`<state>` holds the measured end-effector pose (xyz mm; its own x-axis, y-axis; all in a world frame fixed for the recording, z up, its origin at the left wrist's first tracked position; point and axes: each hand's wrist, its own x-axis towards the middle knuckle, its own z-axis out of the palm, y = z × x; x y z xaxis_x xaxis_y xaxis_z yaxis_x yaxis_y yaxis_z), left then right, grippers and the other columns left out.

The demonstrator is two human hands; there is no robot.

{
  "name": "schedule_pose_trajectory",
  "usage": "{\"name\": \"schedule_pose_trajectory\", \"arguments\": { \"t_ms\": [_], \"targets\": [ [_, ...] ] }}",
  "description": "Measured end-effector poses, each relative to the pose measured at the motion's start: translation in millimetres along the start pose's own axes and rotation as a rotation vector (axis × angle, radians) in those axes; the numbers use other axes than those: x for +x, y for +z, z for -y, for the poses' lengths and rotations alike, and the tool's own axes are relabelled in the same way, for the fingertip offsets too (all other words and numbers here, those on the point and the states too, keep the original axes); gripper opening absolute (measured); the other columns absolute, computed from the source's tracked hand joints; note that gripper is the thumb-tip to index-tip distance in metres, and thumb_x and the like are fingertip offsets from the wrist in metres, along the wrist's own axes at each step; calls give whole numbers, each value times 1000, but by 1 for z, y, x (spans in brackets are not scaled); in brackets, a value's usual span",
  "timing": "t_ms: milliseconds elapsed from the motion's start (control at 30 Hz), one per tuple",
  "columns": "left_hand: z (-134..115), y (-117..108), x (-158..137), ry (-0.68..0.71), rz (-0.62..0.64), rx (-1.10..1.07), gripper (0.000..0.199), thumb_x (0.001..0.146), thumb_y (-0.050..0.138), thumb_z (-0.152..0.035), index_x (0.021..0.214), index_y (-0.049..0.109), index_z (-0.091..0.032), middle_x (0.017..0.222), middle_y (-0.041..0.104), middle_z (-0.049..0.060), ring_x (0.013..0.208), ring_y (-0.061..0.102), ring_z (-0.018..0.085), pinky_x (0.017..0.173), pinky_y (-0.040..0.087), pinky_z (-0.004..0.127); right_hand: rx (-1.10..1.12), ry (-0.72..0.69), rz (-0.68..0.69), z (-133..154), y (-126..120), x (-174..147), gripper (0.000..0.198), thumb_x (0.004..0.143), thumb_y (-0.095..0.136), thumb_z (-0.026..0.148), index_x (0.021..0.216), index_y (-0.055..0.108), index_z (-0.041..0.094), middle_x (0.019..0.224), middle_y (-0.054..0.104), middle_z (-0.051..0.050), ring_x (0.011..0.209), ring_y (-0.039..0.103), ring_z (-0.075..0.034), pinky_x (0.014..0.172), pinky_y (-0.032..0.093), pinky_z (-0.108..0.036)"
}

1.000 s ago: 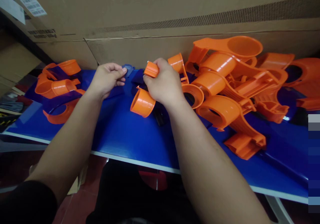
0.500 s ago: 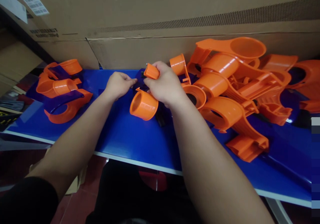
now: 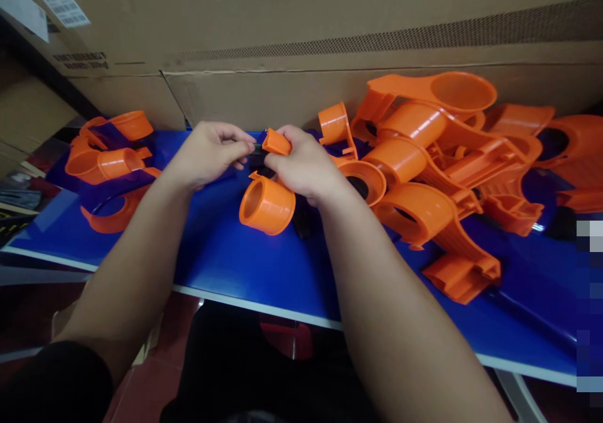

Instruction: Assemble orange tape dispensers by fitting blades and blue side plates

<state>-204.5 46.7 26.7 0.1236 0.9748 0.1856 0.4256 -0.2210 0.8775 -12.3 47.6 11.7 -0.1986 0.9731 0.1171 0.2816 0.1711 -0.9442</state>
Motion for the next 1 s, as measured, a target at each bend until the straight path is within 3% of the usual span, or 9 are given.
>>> {"name": "schedule_pose_trajectory", "arguments": {
  "t_ms": [200,300,400,567,700,833,933,1000],
  "targets": [
    [5,-43,-3,-146,13,342,7,71,79,-19,73,73,-20,60,68,0,49,57,13,46,38,25,-54,52,-23,3,-6,0,24,77,73,22,98,62,24,86,68,0,73,64,-17,63,52,-29],
    [8,-42,-3,-163,47,591,16,64,85,-20,63,69,-22,53,63,-2,46,53,14,47,36,28,-74,58,2,4,-6,-1,24,77,73,21,98,61,24,88,68,0,74,65,-17,65,53,-28],
    [15,-27,1,-79,101,761,24,58,86,-15,55,64,-23,51,58,-3,50,55,17,54,39,30,-64,71,66,6,-5,-4,25,78,70,18,100,60,25,89,68,0,75,67,-17,65,54,-28],
    [29,-14,5,106,213,716,32,59,93,-25,52,61,-23,46,52,-2,58,60,20,63,45,31,-132,59,175,5,-6,-6,23,81,69,21,102,61,25,84,65,1,70,64,-15,60,50,-25],
    [20,-21,0,86,188,611,25,74,86,-43,73,71,-22,58,65,-1,53,58,17,57,44,30,-185,74,209,2,-8,-5,28,81,71,26,109,64,27,88,68,2,71,64,-15,62,50,-25],
    [5,-19,-5,206,151,272,20,88,70,-27,107,74,-21,84,78,1,70,69,14,64,52,26,-176,82,241,4,-8,-6,29,81,73,28,109,64,27,90,69,2,73,62,-15,64,49,-25],
    [-1,-12,-5,341,143,243,23,89,65,-18,108,77,-20,98,80,2,87,73,15,78,56,26,-128,121,277,12,-7,-10,25,81,73,27,104,62,26,87,67,2,74,62,-15,63,49,-25],
    [-3,-9,-5,392,126,318,24,89,63,-16,106,78,-20,99,80,2,88,72,15,80,56,26,-108,149,284,19,-7,-12,23,81,73,25,102,62,25,87,67,2,75,62,-15,63,49,-24]
  ]
}}
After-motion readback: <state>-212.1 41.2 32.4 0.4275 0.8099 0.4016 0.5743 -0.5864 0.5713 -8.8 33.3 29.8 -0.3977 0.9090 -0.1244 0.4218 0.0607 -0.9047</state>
